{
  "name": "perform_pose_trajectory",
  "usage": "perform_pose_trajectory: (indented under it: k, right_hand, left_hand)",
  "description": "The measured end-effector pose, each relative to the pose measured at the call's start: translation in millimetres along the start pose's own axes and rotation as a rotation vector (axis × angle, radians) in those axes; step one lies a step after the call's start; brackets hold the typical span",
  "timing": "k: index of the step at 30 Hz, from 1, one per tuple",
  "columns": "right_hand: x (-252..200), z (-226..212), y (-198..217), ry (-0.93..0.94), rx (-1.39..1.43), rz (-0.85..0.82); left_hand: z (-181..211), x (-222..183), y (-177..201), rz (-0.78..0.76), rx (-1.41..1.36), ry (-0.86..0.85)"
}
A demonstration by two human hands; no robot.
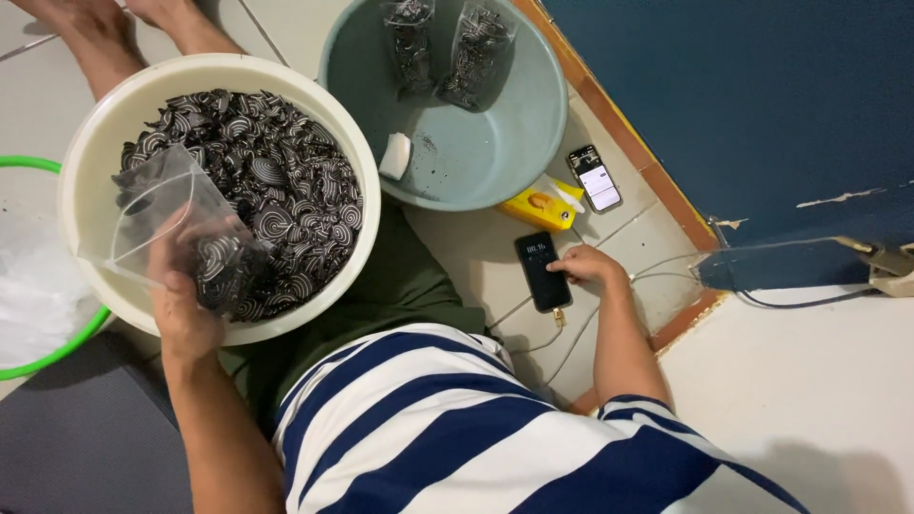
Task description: Packing small black plastic components into clear plastic bags from a large bowl while sitting on the floor.
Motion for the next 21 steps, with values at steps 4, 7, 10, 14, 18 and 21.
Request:
perform_pose_trajectory:
  k: [4,7,10,14,18,21]
  right_hand:
    - [4,4,-3,-0.033,0.086,-0.003]
    - [1,2,-1,-0.032,0.042,0.017]
    - [1,0,-1,-0.011,0.025,0.01]
    - [0,2,0,-0.028,0.043,0.01]
    - [-5,-1,-1,-0.043,0.064,0.002]
    - [-5,0,0,-0.068,0.066,0.013]
  left_hand:
    - [4,-1,-1,-0.026,0.043,-0.038]
    - [3,-1,-2,-0.025,0.034,-0.039]
    - [3,-1,-1,-0.022,0.017,-0.044]
    - [-6,0,4,-0.024,-0.011,-0.025]
    - [-8,-1,6,-0.029,-0.003,-0.018]
    - [-12,-3,11,0.018,-0.017,0.013]
Point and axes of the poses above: each hand's wrist, its own x-axis towards the middle knuckle, its own y-axis out of the back of the hand, z = x × y, the point moved 10 cm from there along x, towards the middle knuckle, and after that the axes turned 8 degrees about z, right-handed, at the moved point
